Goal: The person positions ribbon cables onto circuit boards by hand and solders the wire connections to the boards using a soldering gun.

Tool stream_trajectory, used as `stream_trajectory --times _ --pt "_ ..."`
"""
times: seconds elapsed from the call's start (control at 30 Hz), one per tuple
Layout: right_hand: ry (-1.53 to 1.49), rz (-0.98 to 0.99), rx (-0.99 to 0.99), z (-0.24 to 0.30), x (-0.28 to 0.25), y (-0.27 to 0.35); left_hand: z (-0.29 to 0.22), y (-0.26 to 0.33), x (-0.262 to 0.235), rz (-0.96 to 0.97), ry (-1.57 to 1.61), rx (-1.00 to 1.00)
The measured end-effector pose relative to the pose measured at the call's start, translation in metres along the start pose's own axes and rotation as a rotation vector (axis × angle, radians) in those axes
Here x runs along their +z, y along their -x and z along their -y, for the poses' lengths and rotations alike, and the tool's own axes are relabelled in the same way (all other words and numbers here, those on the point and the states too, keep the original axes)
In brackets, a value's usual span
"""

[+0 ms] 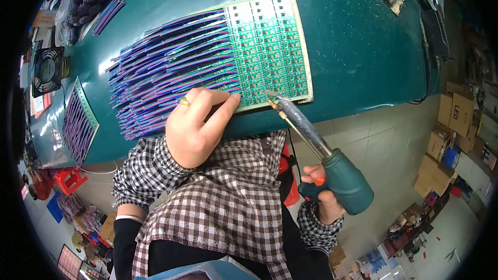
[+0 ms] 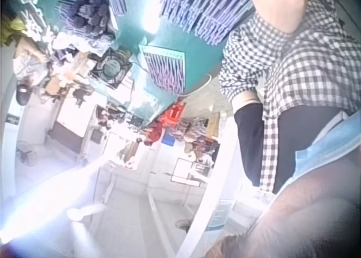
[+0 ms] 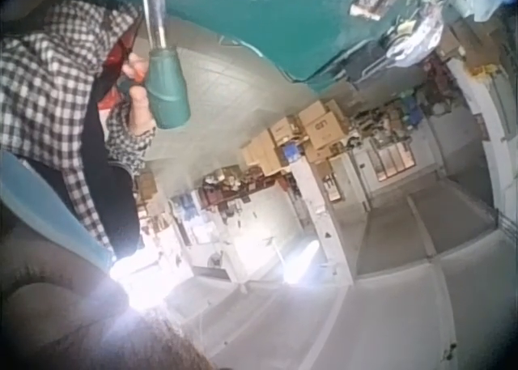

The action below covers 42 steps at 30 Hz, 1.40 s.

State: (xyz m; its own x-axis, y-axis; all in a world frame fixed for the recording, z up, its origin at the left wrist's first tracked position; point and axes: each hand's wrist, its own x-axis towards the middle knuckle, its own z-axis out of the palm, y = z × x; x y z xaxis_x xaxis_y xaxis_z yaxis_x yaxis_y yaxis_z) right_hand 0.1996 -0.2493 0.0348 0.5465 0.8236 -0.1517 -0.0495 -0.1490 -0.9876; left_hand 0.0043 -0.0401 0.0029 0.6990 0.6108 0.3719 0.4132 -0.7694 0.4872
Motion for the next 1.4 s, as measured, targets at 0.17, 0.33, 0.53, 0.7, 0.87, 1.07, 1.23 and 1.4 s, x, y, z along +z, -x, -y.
stream_trajectory --times 0.17,0.33,0.53,0.7,0.87,1.07,1.23,1.4 --pt "0.07 -0.02 0.082 0.008 0.009 0.0 0.005 0.004 0.007 -0.058 -0.073 0.069" --pt "0.116 -0.022 0.083 0.011 0.012 -0.002 0.003 0.002 0.005 0.003 -0.102 0.039" --pt "0.128 0.011 0.063 0.012 0.015 -0.003 0.009 0.004 0.011 -0.092 -0.098 0.103" --pt "0.071 -0.066 0.055 0.01 0.019 -0.002 0.008 0.003 0.01 -0.071 -0.089 0.08" --pt "0.113 -0.044 0.073 0.008 0.013 -0.004 0.008 0.002 0.012 -0.08 -0.078 0.063" --pt "0.237 0.015 0.013 0.005 0.01 -0.005 0.009 0.001 0.013 -0.095 -0.059 0.061" --pt "0.146 -0.029 0.103 0.01 0.016 -0.005 0.009 0.002 0.012 -0.088 -0.04 0.061" --pt "0.228 0.0 0.123 0.013 0.015 -0.007 0.008 0.001 0.009 -0.061 -0.043 0.044"
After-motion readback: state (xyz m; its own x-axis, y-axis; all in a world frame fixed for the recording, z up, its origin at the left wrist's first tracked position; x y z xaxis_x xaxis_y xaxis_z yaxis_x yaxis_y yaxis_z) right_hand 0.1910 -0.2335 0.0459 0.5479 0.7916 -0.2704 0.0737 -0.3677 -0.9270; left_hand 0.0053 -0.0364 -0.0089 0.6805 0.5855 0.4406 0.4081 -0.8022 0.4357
